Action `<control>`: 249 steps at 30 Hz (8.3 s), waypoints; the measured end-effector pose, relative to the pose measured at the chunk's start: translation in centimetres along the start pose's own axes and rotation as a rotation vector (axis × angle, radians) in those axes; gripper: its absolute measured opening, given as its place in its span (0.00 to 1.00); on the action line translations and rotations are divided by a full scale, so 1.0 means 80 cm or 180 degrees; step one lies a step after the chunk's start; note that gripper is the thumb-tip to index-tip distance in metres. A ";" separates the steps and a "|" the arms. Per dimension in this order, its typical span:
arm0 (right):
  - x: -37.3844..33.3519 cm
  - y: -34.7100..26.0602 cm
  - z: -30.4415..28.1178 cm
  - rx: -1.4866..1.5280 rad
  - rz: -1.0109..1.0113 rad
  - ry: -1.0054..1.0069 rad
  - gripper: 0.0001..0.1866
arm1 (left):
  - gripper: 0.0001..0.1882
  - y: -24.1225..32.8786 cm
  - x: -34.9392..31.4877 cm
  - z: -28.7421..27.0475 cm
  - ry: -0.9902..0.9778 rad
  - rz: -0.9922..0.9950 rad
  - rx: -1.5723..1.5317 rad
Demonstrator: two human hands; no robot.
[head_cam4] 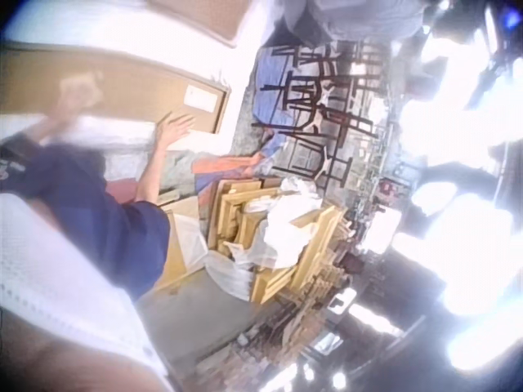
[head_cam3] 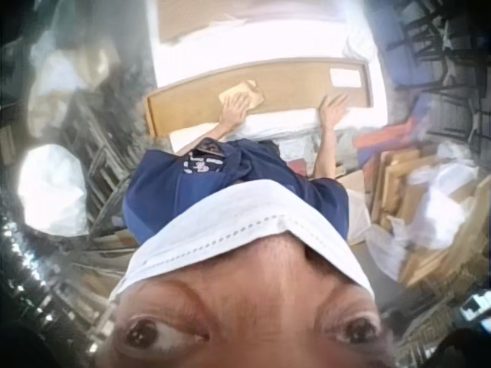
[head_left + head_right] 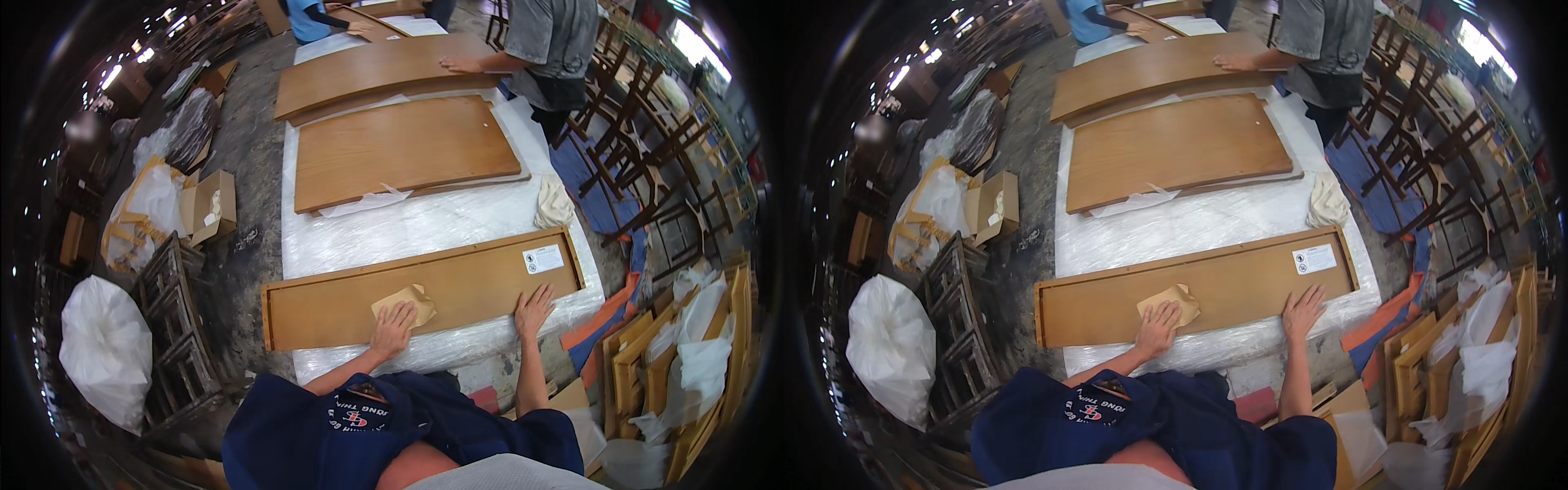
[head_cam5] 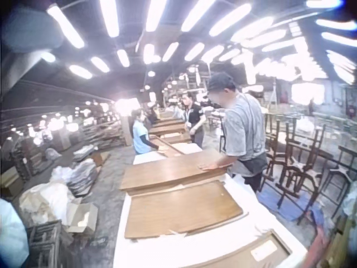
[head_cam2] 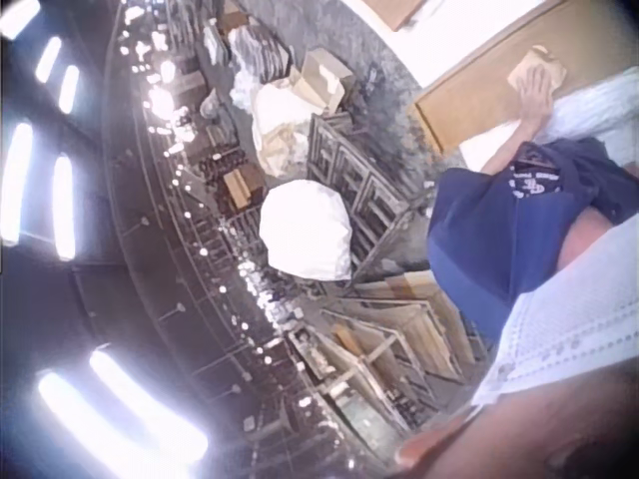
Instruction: The person unpacks a white plastic bag and places it into a cardboard box, then moves to a workbench and sands multiple flat wooden panels with a sanding block. The person flips and repositions the panels while sanding their surfaces. Other workers are present in the background.
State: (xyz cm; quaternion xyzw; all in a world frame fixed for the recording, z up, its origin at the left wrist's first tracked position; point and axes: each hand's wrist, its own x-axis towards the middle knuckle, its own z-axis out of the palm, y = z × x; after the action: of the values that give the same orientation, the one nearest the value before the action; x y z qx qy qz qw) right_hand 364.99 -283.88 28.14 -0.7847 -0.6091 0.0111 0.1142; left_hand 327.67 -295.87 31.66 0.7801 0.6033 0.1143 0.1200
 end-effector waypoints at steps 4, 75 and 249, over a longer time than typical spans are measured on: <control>-0.001 0.029 -0.013 0.0205 -0.0231 -0.0284 0.37 | 0.29 -0.022 -0.017 -0.007 0.0229 -0.0023 0.0058; 0.121 0.175 0.019 0.3024 0.1255 0.1158 0.31 | 0.34 0.345 0.363 0.242 0.0329 0.2713 -0.0007; 0.210 0.132 -0.005 -0.0880 0.0661 -0.0161 0.32 | 0.23 -0.221 -0.210 -0.082 0.1309 -0.4180 0.0157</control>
State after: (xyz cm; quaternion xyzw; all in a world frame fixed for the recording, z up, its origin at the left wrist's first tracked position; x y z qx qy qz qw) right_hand 379.45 -270.30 28.53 -0.8511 -0.5232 -0.0414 -0.0119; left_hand 305.26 -307.55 31.54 0.2179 0.9639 0.1499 0.0297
